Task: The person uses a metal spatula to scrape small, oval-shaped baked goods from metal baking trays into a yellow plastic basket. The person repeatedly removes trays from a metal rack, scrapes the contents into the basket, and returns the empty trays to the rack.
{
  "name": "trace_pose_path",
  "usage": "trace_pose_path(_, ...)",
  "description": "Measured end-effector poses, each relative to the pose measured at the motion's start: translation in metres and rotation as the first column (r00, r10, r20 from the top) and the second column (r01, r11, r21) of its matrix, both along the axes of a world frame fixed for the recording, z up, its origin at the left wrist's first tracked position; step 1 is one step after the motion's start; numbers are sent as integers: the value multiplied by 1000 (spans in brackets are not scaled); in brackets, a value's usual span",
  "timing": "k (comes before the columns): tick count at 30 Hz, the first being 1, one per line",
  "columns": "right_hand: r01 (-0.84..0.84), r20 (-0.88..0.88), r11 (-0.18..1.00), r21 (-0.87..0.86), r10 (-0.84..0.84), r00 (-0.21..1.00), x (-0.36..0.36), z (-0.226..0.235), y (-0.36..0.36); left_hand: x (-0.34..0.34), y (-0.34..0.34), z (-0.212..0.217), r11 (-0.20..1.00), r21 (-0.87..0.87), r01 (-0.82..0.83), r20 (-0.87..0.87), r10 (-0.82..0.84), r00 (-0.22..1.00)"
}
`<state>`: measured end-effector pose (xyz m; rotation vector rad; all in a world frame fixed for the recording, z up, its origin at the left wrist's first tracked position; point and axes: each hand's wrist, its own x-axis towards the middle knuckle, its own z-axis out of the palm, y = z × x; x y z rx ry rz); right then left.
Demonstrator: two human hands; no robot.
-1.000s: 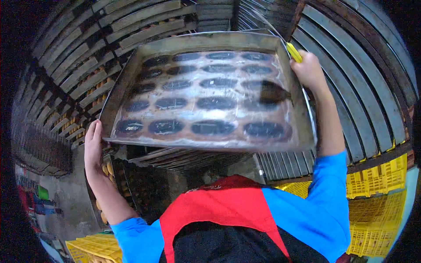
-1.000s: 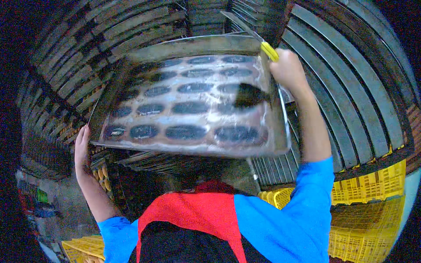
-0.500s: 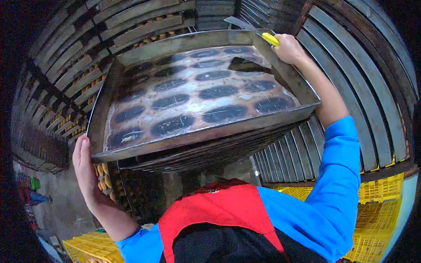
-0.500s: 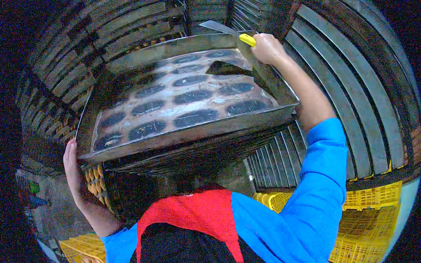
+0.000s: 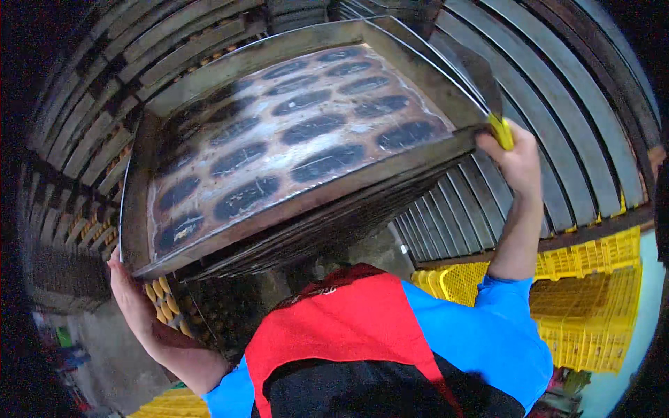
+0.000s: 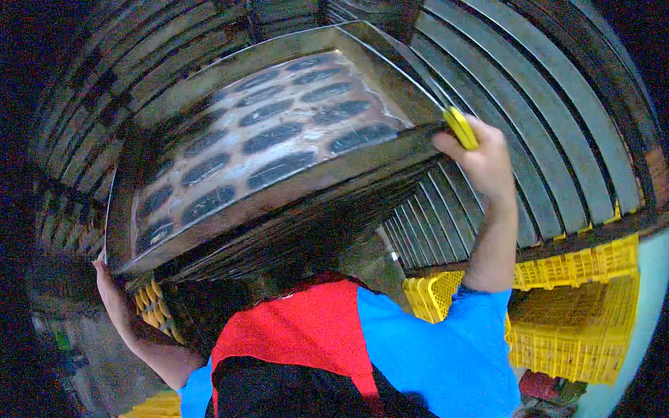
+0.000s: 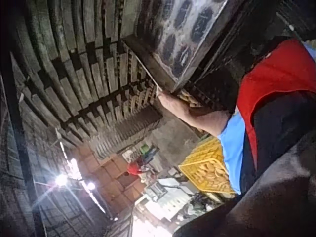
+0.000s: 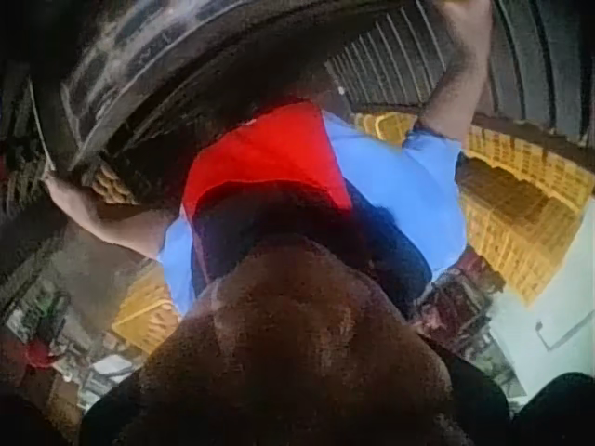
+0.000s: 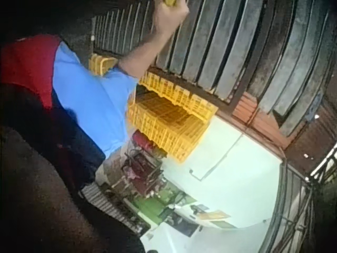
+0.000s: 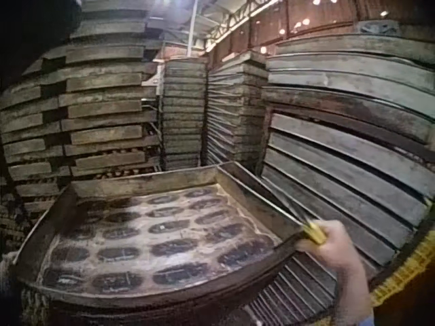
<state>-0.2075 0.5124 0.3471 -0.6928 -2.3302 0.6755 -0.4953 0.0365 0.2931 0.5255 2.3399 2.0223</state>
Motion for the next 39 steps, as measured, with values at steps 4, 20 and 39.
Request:
trace_pose_path(4,79,-129,986,146,-61,990,-12,-12,3,-5,2,-1,1000,-16,14,-19,-15,1000)
trace_pose_path(20,106,-156,979,172,-79,985,-16,-16,-12,-20,-11,-25,953,-287,-96,-271,15,962)
trace_pose_path(39,39,-80,996,79,-33,996,-10,-21,4,42,59,31,786,-518,-338,-827,-359,433)
